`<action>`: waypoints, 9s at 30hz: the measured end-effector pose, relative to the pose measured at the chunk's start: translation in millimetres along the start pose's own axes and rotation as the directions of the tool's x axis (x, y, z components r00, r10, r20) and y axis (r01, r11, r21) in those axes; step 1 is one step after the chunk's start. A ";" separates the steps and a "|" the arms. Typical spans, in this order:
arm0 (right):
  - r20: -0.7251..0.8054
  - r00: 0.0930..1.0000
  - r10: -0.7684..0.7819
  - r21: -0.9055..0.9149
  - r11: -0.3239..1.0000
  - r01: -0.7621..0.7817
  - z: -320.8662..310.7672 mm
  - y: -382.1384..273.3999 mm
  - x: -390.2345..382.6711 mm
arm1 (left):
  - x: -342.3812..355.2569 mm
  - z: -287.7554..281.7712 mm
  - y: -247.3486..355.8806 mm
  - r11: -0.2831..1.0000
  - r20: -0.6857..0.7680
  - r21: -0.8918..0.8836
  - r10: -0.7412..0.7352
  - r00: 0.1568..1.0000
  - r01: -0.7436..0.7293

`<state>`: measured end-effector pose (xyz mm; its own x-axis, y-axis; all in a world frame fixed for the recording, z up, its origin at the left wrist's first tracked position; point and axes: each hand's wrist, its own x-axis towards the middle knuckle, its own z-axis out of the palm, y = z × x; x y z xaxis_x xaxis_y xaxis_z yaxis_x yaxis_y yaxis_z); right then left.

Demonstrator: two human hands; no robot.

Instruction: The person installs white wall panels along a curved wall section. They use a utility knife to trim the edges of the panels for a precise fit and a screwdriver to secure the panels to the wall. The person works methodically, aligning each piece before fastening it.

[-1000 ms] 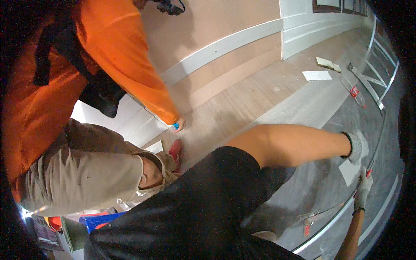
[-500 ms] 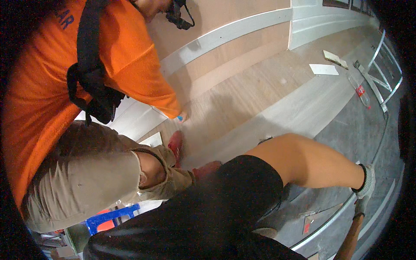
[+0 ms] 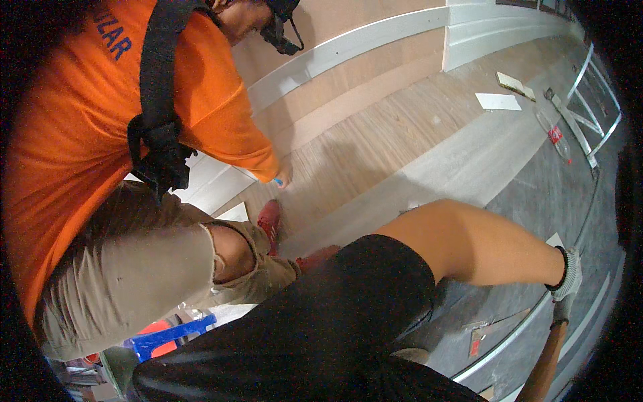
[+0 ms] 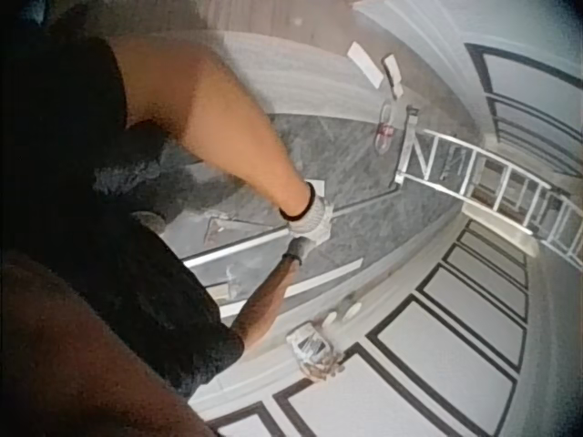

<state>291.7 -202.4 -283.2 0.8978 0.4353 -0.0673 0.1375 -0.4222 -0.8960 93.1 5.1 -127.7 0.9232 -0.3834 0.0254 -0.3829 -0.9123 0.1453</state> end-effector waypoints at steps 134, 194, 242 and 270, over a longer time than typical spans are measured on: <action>0.164 0.350 -0.922 0.329 0.385 0.862 88.8 -267.1 -143.7 | -194.5 -154.9 -17.1 0.880 -0.378 -0.435 -0.370 0.849 0.190; 0.500 0.620 -0.604 0.229 0.783 0.578 266.0 -168.0 -87.7 | -217.0 -163.0 -37.4 0.575 -0.449 -0.759 -0.801 0.395 0.304; 0.943 0.333 -0.003 -0.316 0.305 0.898 230.3 -78.6 -130.7 | -216.8 -190.3 74.8 0.774 -0.508 -0.296 -0.624 0.593 0.560; 0.869 0.471 0.153 -0.495 0.248 0.833 256.3 -51.6 -92.2 | -560.3 -136.2 -9.8 0.563 -0.666 -0.681 -0.742 -0.077 0.468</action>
<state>94.6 -16.9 -343.3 0.0805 0.8315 -0.5497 0.9889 -0.1359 -0.0607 -416.0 248.5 -8.7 0.2349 0.8023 0.5488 0.2392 -0.5950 0.7673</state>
